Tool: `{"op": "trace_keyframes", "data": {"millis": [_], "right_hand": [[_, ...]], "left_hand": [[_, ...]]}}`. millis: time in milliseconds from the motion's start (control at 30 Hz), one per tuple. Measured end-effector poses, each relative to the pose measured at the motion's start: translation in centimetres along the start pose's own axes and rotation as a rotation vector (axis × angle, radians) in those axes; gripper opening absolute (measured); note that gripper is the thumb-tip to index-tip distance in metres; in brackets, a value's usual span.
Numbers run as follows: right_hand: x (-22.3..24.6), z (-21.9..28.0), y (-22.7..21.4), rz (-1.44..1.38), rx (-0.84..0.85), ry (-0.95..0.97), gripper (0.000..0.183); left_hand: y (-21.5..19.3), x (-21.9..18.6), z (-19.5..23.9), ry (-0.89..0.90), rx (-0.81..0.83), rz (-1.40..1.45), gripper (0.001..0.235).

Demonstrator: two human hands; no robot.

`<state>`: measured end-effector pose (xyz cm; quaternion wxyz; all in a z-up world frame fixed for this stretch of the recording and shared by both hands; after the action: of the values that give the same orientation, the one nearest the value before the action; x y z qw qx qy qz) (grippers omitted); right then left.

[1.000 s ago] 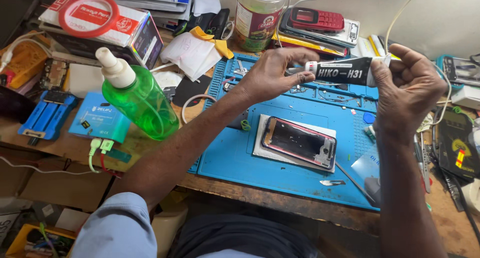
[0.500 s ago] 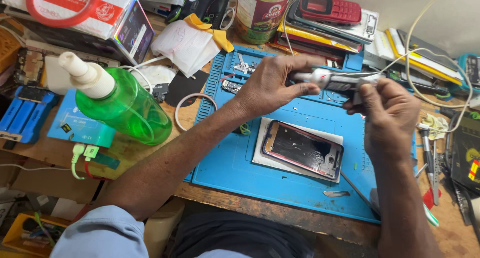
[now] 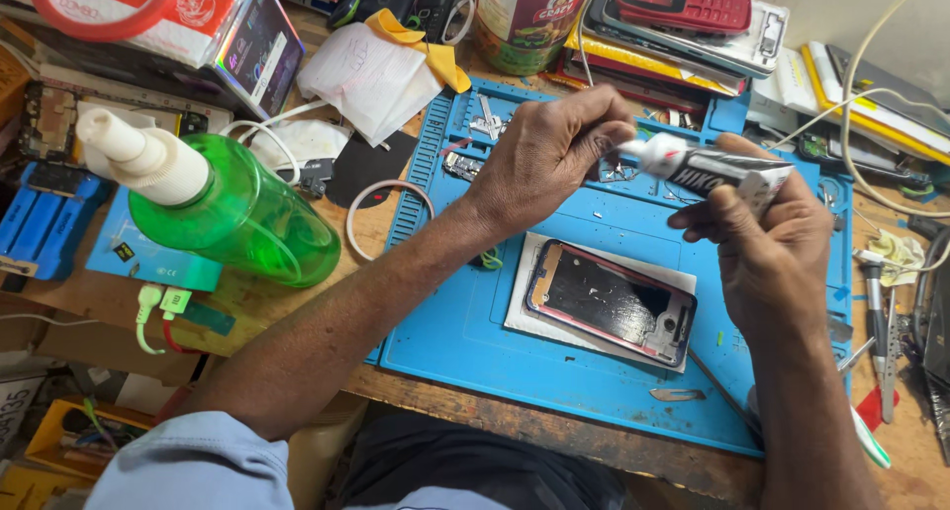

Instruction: The person works on a disassembled smartphone placed on a blue anti-static mat. They use tweezers to handle small components and apply adhesive from a tube to the phone's frame. The workspace contains various tools and electronic parts.

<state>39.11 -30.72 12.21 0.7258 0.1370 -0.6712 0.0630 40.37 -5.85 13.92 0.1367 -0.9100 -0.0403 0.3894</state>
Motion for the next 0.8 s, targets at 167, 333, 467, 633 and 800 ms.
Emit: {"op": "trace_keyframes", "data": {"millis": [167,333,467,633,800], "right_hand": [[0.4,0.0,0.2,-0.149,0.073,0.017,0.031],[-0.3,0.3,-0.1,-0.028,0.05,-0.108,0.034],[-0.8,0.0,-0.8,-0.02,0.026,-0.15,0.032],[0.9,0.1,-3.6,-0.124,-0.052,-0.275,0.025],[1.2,-0.3,-4.2,-0.145,-0.055,-0.168,0.024]], "left_hand": [[-0.3,0.4,0.4,0.157,0.046,-0.135,0.019],[-0.4,1.4,0.5,0.048,0.186,-0.195,0.019],[-0.5,0.8,0.1,0.197,0.098,-0.151,0.023],[-4.1,1.7,-1.0,0.005,0.116,-0.297,0.023],[-4.8,1.9,0.9,-0.053,0.386,-0.712,0.035]]}}
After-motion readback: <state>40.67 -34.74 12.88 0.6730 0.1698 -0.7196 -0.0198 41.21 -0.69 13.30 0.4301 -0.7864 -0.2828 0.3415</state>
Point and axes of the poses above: each hand's wrist, its own z-axis away from the middle knuckle, its own y-axis out of the palm, x = y × z, the point moved 2 cm from there along -z, towards the middle knuckle, and after that the axes turned 12 degrees about y, right-handed, at the moved point
